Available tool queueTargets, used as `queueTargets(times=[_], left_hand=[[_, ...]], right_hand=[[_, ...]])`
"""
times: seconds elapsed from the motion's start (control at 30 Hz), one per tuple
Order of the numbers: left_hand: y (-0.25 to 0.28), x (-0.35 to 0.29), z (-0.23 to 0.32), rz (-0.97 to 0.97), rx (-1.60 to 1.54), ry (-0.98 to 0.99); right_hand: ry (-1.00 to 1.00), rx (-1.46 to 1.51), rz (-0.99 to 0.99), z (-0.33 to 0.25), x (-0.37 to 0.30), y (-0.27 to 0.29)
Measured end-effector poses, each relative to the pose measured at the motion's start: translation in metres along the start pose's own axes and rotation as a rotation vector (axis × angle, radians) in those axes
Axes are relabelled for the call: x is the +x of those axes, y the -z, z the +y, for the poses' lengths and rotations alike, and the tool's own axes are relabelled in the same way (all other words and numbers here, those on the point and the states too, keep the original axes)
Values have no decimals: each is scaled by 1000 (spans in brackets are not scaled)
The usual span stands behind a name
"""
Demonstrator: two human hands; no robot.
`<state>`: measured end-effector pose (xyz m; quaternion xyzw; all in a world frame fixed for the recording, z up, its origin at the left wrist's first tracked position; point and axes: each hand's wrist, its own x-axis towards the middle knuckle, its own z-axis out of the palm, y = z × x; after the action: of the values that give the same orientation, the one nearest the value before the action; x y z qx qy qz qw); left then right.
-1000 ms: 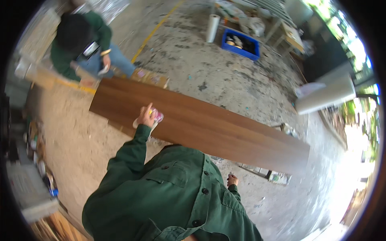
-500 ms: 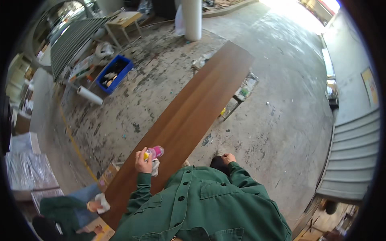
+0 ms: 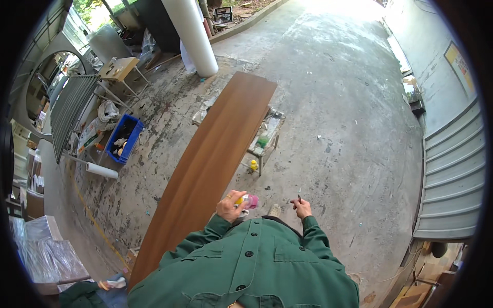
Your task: Cleaning residue and smoothing the edges of wood panels using a cloth, cleaning solution, and a scraper tool.
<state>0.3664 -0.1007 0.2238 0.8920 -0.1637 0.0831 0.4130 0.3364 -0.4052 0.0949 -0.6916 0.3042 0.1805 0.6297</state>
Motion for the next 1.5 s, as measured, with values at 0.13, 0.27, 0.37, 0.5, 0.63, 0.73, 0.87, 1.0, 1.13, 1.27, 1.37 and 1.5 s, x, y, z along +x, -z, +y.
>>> queueTargets(times=[0.13,0.27,0.37,0.5,0.63,0.73,0.87,1.0,1.13,1.27,1.37,1.5], left_hand=[[-53,66,39,-57,-80,27],[-90,127,59,-11,-168,19],[-117,174,65,32,-245,2],[-152,244,60,48,-341,58],[-178,340,72,31,-440,149],[-196,408,72,60,-492,33],[-209,482,75,122,-479,38],[-214,538,72,212,-418,27],[-237,586,54,316,-364,82],[-259,641,43,509,-319,190],[-264,669,45,754,-267,223],[-268,667,31,986,-104,517]], right_hand=[[154,26,-143,-120,4,27],[316,50,-385,-204,18,38],[603,-63,-481,-224,66,47],[518,-144,-604,-280,114,60],[408,57,-676,-322,190,101],[392,-57,-730,-380,232,129],[459,-94,-696,-440,283,141],[504,-186,-748,-475,340,143],[719,-253,-832,-509,412,137],[949,-581,-784,-569,468,134],[914,-542,-980,-612,506,115],[762,-502,-1199,-650,558,76]])
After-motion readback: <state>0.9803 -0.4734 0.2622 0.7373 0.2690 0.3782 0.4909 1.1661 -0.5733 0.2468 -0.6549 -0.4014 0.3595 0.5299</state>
